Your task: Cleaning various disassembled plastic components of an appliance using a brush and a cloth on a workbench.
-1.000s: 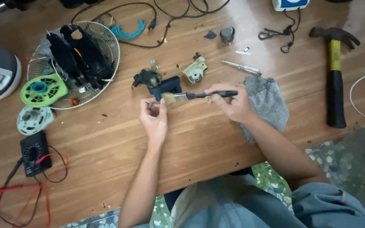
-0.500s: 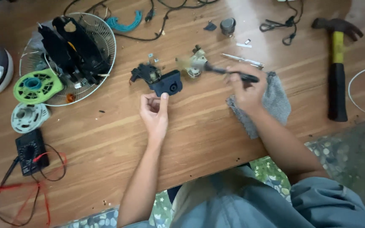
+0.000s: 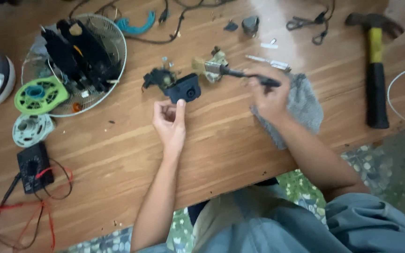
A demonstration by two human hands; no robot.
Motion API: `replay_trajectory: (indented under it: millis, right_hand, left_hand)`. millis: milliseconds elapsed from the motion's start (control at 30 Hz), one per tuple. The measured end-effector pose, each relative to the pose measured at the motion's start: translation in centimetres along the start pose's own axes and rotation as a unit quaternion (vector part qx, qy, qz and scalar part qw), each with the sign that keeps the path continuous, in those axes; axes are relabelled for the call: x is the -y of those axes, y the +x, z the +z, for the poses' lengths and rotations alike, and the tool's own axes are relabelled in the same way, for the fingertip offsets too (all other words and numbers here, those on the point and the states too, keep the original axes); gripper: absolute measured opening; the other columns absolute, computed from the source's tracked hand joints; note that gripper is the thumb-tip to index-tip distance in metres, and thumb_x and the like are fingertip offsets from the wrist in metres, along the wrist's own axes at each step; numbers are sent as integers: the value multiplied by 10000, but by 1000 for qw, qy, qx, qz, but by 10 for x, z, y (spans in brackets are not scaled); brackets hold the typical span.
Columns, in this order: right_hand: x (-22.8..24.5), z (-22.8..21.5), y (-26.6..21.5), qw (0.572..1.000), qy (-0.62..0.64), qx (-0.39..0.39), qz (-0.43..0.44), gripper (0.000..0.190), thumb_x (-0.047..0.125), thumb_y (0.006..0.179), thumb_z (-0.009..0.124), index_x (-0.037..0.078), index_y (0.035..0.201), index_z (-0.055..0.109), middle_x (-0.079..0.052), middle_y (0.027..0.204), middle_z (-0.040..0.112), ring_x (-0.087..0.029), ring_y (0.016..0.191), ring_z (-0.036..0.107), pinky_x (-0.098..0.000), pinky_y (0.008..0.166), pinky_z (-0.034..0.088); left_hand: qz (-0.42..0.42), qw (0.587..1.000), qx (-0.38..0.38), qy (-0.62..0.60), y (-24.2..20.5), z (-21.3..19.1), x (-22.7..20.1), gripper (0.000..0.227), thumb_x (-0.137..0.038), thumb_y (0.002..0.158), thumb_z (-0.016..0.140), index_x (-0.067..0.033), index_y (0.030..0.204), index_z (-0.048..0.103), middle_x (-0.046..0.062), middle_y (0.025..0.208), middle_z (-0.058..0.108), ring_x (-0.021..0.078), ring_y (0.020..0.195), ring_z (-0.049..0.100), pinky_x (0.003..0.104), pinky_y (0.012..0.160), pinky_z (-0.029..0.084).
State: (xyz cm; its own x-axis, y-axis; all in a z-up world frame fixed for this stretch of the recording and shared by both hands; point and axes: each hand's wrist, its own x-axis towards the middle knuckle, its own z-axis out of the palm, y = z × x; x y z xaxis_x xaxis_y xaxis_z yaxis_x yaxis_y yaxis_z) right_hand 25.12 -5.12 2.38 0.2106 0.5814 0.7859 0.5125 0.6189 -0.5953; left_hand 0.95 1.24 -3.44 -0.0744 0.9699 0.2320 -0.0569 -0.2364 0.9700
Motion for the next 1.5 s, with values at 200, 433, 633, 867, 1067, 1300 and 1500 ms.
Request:
replay_trajectory:
  millis: [200,433,633,867,1067,1300,1500]
  right_hand:
    - [-10,-2,-1,1000,-6,24,-18,113,57,1025,699,-2,1120,717,-117,867,680,-222,707,629,-337,707,520]
    - [-33,-3,-16,997,15,72,-8,161,55,1002,693,33,1160,713,-51,855,662,-128,633,414,-281,574,316]
    - [-4,-6,-8,988,130,33,81,119,41,1096,545,0,1198,592,-113,940,631,-200,757,670,-294,705,571]
    - [-9,-2,-6,996,79,4,29,125,-20,1070,564,-13,1193,590,-158,999,647,-223,777,666,-301,704,550]
    - [-29,2,-13,998,32,38,-50,200,21,1006,709,29,1205,685,-72,840,690,-120,556,407,-267,483,276]
    - [-18,-2,-9,998,16,17,-54,112,59,1033,688,-40,1051,738,-187,889,736,-288,749,715,-366,703,579]
    - [-46,1,-15,996,67,56,-6,135,88,1035,671,-31,1044,736,-166,857,721,-291,746,717,-375,727,598]
  left_hand:
    - [12,1000,24,9,-3,-1,-22,186,-140,948,760,-80,994,590,-5,784,608,54,657,547,196,600,432]
    - [21,998,61,5,-8,2,-34,166,-101,974,702,-43,1020,554,1,784,574,50,651,476,189,621,420]
    - [24,997,68,8,-8,1,-28,195,-122,982,698,-55,1040,525,1,827,546,65,696,471,203,649,417]
    - [28,997,70,-8,-5,-1,-30,187,-93,1007,677,-53,1018,494,12,846,546,66,686,495,206,643,436]
    - [33,997,69,-27,-4,-1,-29,182,-99,1008,677,-45,1047,507,30,931,585,49,709,465,194,658,423]
    - [23,999,20,17,0,-6,-7,169,-159,1009,725,-66,1040,586,28,827,603,80,697,622,214,607,464]
    - [28,999,16,6,-1,3,-13,167,-141,995,738,-64,1035,595,32,824,611,82,683,632,205,599,480]
